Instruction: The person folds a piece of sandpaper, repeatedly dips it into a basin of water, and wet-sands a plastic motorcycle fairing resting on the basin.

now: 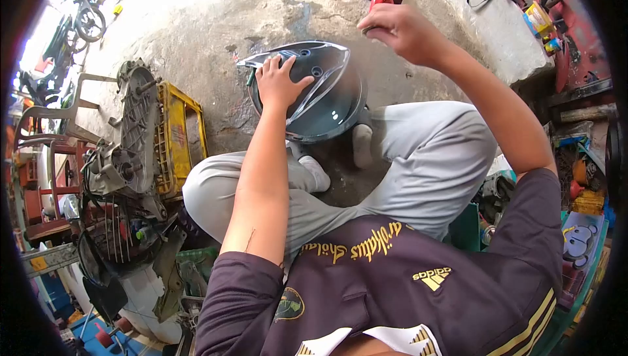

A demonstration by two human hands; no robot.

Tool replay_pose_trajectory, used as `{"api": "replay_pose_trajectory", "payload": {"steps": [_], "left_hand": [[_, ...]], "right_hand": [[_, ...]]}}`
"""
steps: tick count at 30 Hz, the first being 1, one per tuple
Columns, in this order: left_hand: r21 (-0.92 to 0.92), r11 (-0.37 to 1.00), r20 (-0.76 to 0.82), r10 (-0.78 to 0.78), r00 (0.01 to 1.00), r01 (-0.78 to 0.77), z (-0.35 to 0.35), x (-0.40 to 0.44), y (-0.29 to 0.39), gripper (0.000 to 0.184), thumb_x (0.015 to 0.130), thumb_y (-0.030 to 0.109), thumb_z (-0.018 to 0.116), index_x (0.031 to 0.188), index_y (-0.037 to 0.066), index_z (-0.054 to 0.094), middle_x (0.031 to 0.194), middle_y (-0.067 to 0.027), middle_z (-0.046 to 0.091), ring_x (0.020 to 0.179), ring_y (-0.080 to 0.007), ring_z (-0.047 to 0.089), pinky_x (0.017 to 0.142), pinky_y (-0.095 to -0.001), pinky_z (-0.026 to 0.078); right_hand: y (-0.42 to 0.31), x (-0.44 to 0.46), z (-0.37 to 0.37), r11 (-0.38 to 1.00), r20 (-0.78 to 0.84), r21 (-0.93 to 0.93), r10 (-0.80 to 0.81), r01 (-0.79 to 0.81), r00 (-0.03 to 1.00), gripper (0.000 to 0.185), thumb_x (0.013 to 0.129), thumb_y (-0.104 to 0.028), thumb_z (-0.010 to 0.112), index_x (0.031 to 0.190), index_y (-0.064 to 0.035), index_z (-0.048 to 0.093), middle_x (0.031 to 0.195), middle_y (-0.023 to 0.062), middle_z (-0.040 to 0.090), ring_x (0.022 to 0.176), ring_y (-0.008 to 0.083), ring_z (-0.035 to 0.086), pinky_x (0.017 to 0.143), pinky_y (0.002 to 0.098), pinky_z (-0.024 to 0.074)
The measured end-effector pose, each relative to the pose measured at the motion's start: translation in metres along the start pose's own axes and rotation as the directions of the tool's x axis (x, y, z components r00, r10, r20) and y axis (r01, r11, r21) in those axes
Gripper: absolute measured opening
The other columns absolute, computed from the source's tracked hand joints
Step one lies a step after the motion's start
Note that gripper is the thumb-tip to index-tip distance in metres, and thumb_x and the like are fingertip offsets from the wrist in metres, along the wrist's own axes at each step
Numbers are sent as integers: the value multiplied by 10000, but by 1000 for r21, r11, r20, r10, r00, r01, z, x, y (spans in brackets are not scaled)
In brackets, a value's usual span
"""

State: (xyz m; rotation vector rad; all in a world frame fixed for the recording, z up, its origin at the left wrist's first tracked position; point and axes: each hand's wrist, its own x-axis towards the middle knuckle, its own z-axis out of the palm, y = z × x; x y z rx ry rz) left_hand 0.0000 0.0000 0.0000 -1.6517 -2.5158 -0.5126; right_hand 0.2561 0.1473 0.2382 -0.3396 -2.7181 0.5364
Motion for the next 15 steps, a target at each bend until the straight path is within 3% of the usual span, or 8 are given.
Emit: {"api": "replay_pose_trajectory", "payload": {"steps": [2,3,6,9,11,13,15], "left_hand": [[3,1000,-46,8,999,-8,3,17,4,833,813,763,733,1473,262,658,1556,-120,565,1497,-325,443,1250,-496,294],[48,999,90,-23,996,19,-16,-42,-8,833,813,763,733,1473,262,658,1556,-120,565,1497,-325,443,1250,-496,294],[0,1000,-4,0,1000,0,-12,-12,2,818,805,753,747,1453,259,673,1541,-119,579,1493,-315,449,1244,-497,301],[7,1000,39,-11,999,11,-10,-12,3,828,791,750,756,1447,250,677,1547,-117,577,1490,-320,449,1236,-508,296],[9,1000,-26,24,999,-23,-3,-11,-2,817,797,751,748,1431,240,690,1550,-116,574,1487,-322,458,1233,-518,302],[18,1000,-22,21,1000,-21,-2,-12,-1,821,797,753,746,1434,239,684,1548,-120,575,1484,-323,463,1232,-518,306],[72,997,22,18,1000,-19,-4,-15,1,820,803,753,740,1440,240,673,1545,-123,576,1484,-323,463,1235,-517,307]], "right_hand": [[-15,15,-8,988,134,-89,-117,130,984,164,981,-61,695,1130,-1,727,1125,163,714,1061,351,694,934,421,538],[-37,3,12,996,167,43,-83,77,982,164,981,-61,695,1130,-1,727,1125,163,714,1061,351,694,934,421,538],[-36,27,9,994,226,29,-107,103,968,204,940,42,630,1119,4,720,1125,178,682,1096,382,670,947,424,533],[-29,23,55,996,112,14,-88,87,990,224,924,34,630,1129,16,718,1128,193,672,1105,399,662,951,438,534],[-29,23,78,994,135,36,-109,105,985,222,930,1,641,1137,26,717,1109,197,667,1093,405,662,941,456,538],[-37,32,87,999,273,18,-54,51,961,314,847,65,659,1149,5,722,1215,209,674,1154,404,671,983,471,547],[-36,37,87,987,252,148,-93,56,963,304,843,34,682,1142,1,723,1188,206,689,1160,405,670,989,471,544]]}}
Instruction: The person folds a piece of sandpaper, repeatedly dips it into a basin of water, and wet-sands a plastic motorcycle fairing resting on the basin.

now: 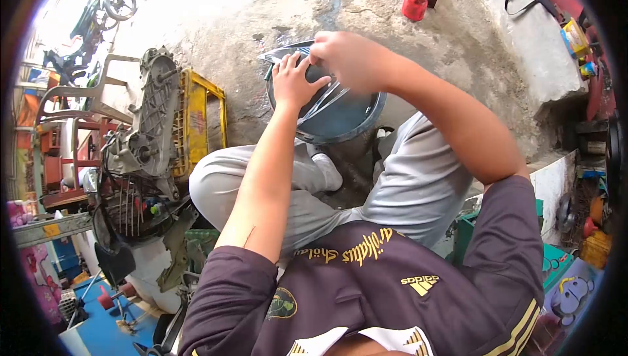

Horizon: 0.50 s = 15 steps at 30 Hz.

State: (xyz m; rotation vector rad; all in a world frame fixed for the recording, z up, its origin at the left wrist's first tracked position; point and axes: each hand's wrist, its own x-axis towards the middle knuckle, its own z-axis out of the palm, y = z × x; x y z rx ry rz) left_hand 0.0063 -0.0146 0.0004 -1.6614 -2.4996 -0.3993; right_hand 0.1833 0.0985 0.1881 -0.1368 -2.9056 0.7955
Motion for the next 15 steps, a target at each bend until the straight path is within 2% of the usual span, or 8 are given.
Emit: {"api": "replay_pose_trajectory", "payload": {"steps": [2,3,4,6,7,8,11,15], "left_hand": [[23,1000,11,0,1000,0,-3,3,6,810,817,749,729,1450,247,659,1545,-122,576,1486,-322,462,1238,-518,304],[7,1000,25,-3,1000,3,-6,5,7,797,837,744,714,1457,247,653,1546,-126,574,1490,-330,458,1239,-520,306],[16,1000,27,-10,1000,9,-6,7,7,797,837,744,714,1457,247,653,1546,-126,574,1490,-330,458,1239,-520,306],[38,999,-6,22,1000,-22,-5,5,9,796,864,719,712,1466,202,647,1550,-142,561,1504,-330,445,1237,-526,324],[68,997,22,25,999,-27,-6,5,10,800,890,719,685,1495,200,614,1570,-141,541,1505,-335,445,1240,-531,322],[71,997,12,12,1000,-13,-6,6,14,800,890,719,685,1495,200,614,1570,-141,541,1505,-335,445,1240,-531,322],[150,989,83,9,997,-22,-10,6,17,807,920,720,645,1545,217,552,1588,-164,512,1503,-351,444,1239,-535,326],[259,965,278,-28,960,-47,-16,19,18,898,952,815,490,1655,261,419,1684,-200,389,1547,-382,380,1245,-540,314]], "right_hand": [[17,11,-9,999,-47,-31,-27,25,999,308,819,14,700,1125,-4,730,1131,209,728,1133,403,691,971,463,555],[35,20,-1,1000,-76,-11,27,-28,997,303,803,-5,709,1104,-7,746,1077,214,761,1084,394,721,935,453,572],[41,27,-7,1000,-77,-3,19,-20,997,303,803,-5,709,1104,-7,746,1077,214,761,1084,394,721,935,453,572],[48,31,-11,991,-4,3,131,-131,991,301,800,0,699,1095,-9,761,1063,224,771,1042,386,744,898,452,587],[49,28,-11,988,16,-8,155,-155,988,236,887,6,636,1095,-14,747,1056,219,756,1038,394,725,884,465,573],[51,24,-15,990,20,-14,141,-141,990,236,887,6,636,1095,-14,747,1056,219,756,1038,394,725,884,465,573],[58,15,-19,996,84,-18,87,-86,993,263,864,0,650,1101,-29,761,1042,205,765,1008,383,736,872,456,583],[64,-4,-31,989,144,4,149,-151,978,292,843,4,655,1099,-42,787,1064,206,784,1026,365,754,896,430,594]]}}
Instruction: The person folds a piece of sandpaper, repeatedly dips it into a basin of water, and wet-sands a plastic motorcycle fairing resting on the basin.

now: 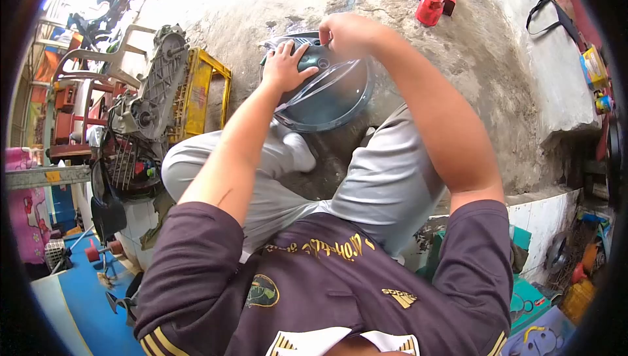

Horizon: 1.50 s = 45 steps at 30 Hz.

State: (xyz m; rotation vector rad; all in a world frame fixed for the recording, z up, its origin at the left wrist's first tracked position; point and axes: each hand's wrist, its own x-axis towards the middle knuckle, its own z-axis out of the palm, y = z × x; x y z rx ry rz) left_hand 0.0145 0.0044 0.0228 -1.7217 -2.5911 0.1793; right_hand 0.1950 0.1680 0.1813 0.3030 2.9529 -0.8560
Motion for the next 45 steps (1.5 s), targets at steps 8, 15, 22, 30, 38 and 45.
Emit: {"api": "replay_pose_trajectory", "payload": {"steps": [8,15,22,30,38,45], "left_hand": [[178,952,346,178,921,-251,-20,26,-16,1376,708,963,641,1725,150,196,1651,-279,370,1512,-438,395,1169,-537,416],[58,918,472,322,820,-393,-55,38,-28,1517,541,894,829,1739,283,125,1574,-299,433,1426,-477,465,1104,-573,469],[11,965,283,248,926,-262,-24,12,-16,1453,607,839,838,1740,288,114,1648,-433,246,1517,-635,275,1161,-761,307],[-227,955,-25,189,982,-189,-2,1,-17,1236,613,753,875,1661,305,395,1670,-298,333,1538,-522,300,1148,-776,260],[-222,946,-56,230,971,-237,8,6,-22,1238,589,757,879,1648,310,420,1692,-175,370,1523,-481,343,1120,-780,286],[-242,940,-94,222,970,-239,13,4,-23,1235,578,778,872,1638,319,436,1683,-164,386,1513,-469,363,1112,-777,298]], "right_hand": [[28,-30,-9,991,31,78,109,-111,994,287,881,-74,692,1156,-30,762,1106,189,778,1004,315,747,897,416,582],[18,-45,-29,945,118,310,66,-100,991,259,958,-125,669,1194,-31,722,1031,126,769,940,223,713,856,373,557],[97,-25,4,904,-312,427,153,-5,938,214,976,-91,730,1181,-31,743,961,69,774,818,128,671,755,308,538],[101,-8,157,887,-217,462,90,21,972,167,960,-99,753,1114,-34,747,960,120,776,823,251,736,749,349,574],[102,-5,181,874,-277,439,-91,210,957,130,936,-78,758,1048,-22,725,942,147,755,835,351,739,711,407,584],[108,-3,188,881,-267,358,-220,309,938,88,912,-42,746,975,-17,689,836,134,682,763,355,694,654,445,542]]}}
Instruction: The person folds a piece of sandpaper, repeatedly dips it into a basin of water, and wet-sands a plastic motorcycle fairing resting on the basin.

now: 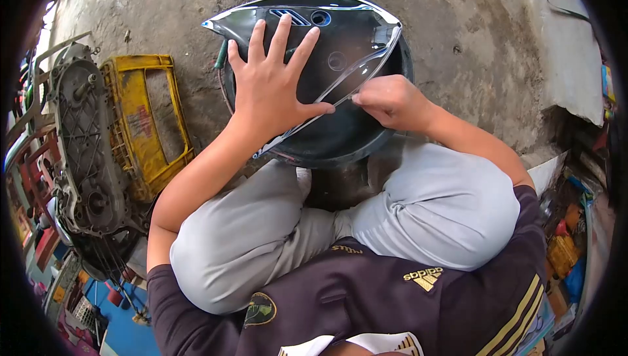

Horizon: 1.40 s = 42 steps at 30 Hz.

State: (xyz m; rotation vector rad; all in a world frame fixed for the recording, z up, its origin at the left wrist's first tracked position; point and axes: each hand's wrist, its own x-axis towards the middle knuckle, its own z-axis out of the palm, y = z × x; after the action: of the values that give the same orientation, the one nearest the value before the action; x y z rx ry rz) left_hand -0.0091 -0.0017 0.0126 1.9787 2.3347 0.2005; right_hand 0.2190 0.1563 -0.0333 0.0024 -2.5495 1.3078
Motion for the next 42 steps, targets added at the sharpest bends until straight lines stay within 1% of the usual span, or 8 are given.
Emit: {"api": "replay_pose_trajectory", "payload": {"steps": [6,8,16,19,21,31,33,42], "left_hand": [[2,1000,-23,16,1000,-16,0,-1,-1,1224,580,802,854,1628,313,456,1674,-160,400,1506,-467,371,1104,-777,307],[-2,1000,-26,17,1000,-17,0,0,-1,1223,583,806,852,1629,311,455,1673,-160,401,1500,-468,375,1100,-777,310],[33,999,-3,40,999,-40,-2,3,1,1215,592,806,850,1623,290,465,1658,-165,413,1482,-466,392,1085,-768,320],[42,998,2,36,999,-36,-3,4,2,1227,585,811,850,1622,279,467,1651,-168,419,1482,-467,391,1082,-766,319],[50,998,10,28,1000,-28,-2,4,3,1247,570,819,851,1623,275,465,1641,-175,427,1488,-474,383,1085,-770,311],[78,997,33,19,999,-21,-3,6,8,1261,571,813,860,1637,280,446,1656,-187,413,1494,-480,382,1098,-770,298],[76,997,23,13,1000,-15,-2,5,8,1270,564,808,867,1640,281,444,1658,-187,415,1496,-470,384,1098,-766,302],[49,998,-3,34,999,-34,-1,6,7,1225,575,792,867,1614,278,468,1639,-188,407,1488,-480,376,1069,-786,308]], "right_hand": [[1,-4,0,999,-13,3,-37,37,999,97,895,-33,745,958,-16,673,834,139,675,769,368,690,659,448,545],[3,-4,-2,1000,44,19,-15,15,999,167,847,39,772,989,-13,700,895,150,726,804,356,721,692,418,576],[3,-4,3,994,-93,103,38,-29,995,113,897,2,742,980,-16,667,853,144,682,783,378,693,676,432,548],[-2,-3,0,995,-78,87,62,-55,995,100,906,-14,733,956,-24,647,822,145,648,763,382,673,663,445,528],[-3,-3,-2,997,24,53,55,-56,998,103,928,-43,723,925,-25,622,792,148,614,744,387,652,651,456,510],[2,-5,6,994,-170,97,64,-48,983,95,920,-47,718,933,-28,626,809,147,635,754,390,658,659,466,518],[1,-4,4,995,-99,102,10,0,995,85,926,-48,715,941,-25,635,816,148,644,768,390,666,673,468,531],[1,-7,1,995,-46,91,54,-50,997,79,936,-62,709,971,-23,650,857,158,665,809,389,680,700,472,541]]}}
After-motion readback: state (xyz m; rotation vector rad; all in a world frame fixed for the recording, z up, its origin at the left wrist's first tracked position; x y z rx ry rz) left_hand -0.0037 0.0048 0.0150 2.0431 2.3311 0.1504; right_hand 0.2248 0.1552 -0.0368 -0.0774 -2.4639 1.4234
